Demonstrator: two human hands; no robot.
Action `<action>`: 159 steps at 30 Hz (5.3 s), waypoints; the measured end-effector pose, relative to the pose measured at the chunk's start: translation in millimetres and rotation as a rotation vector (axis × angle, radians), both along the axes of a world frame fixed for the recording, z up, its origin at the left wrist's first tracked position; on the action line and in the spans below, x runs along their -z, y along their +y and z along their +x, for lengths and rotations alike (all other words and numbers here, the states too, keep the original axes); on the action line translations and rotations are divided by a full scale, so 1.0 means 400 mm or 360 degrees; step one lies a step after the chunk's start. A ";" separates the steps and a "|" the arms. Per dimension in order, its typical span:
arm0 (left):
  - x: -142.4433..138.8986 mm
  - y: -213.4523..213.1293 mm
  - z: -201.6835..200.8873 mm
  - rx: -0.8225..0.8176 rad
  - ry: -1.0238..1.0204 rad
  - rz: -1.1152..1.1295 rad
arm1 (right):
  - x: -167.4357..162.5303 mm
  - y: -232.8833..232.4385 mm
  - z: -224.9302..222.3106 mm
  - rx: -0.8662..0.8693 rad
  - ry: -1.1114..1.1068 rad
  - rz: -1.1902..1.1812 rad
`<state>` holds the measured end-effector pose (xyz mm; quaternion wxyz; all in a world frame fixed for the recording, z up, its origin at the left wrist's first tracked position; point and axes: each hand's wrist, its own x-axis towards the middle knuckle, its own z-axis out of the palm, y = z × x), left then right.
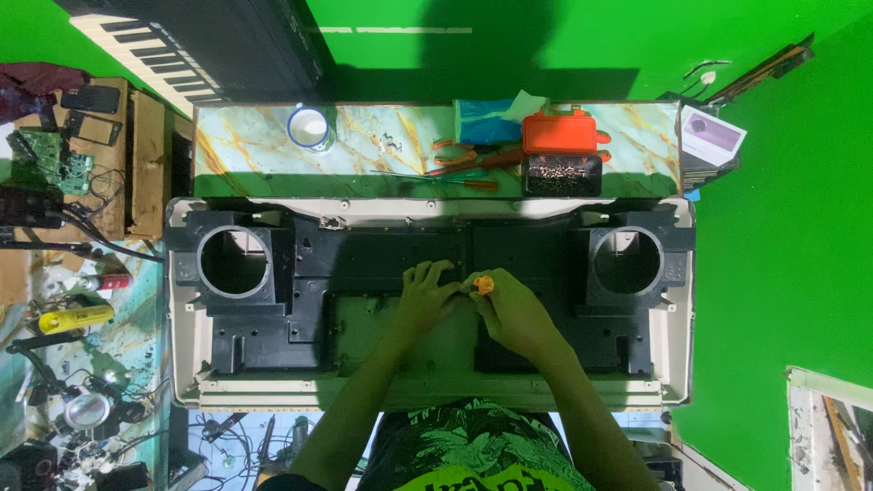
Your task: The person uses a screwdriver to unscrew and remove components from the interior of an electronic keyboard. They manipulate a screwdriver and touch several circuit boards and the plastic internal housing.
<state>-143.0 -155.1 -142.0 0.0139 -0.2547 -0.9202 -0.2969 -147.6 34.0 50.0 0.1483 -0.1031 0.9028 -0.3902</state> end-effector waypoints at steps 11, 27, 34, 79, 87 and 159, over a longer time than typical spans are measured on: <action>0.002 0.003 0.016 -0.0021 0.0064 -0.0048 | -0.003 0.000 0.016 -0.0051 0.0058 -0.0019; -0.011 0.000 0.017 0.0012 0.0000 -0.0124 | -0.012 -0.004 0.025 -0.0053 0.0024 -0.0052; -0.010 -0.006 0.017 -0.0005 0.0094 -0.0062 | -0.017 -0.009 0.029 -0.0026 0.0055 -0.0072; -0.019 -0.009 0.058 -0.0044 0.0105 -0.0013 | -0.015 -0.011 0.091 -0.0100 0.0048 -0.0074; -0.033 -0.012 0.060 -0.0013 0.0080 -0.0026 | -0.021 -0.013 0.094 -0.0152 0.0076 -0.0074; -0.079 -0.013 0.058 0.0072 0.0075 0.0071 | -0.135 -0.079 0.138 -0.0206 0.0806 0.0930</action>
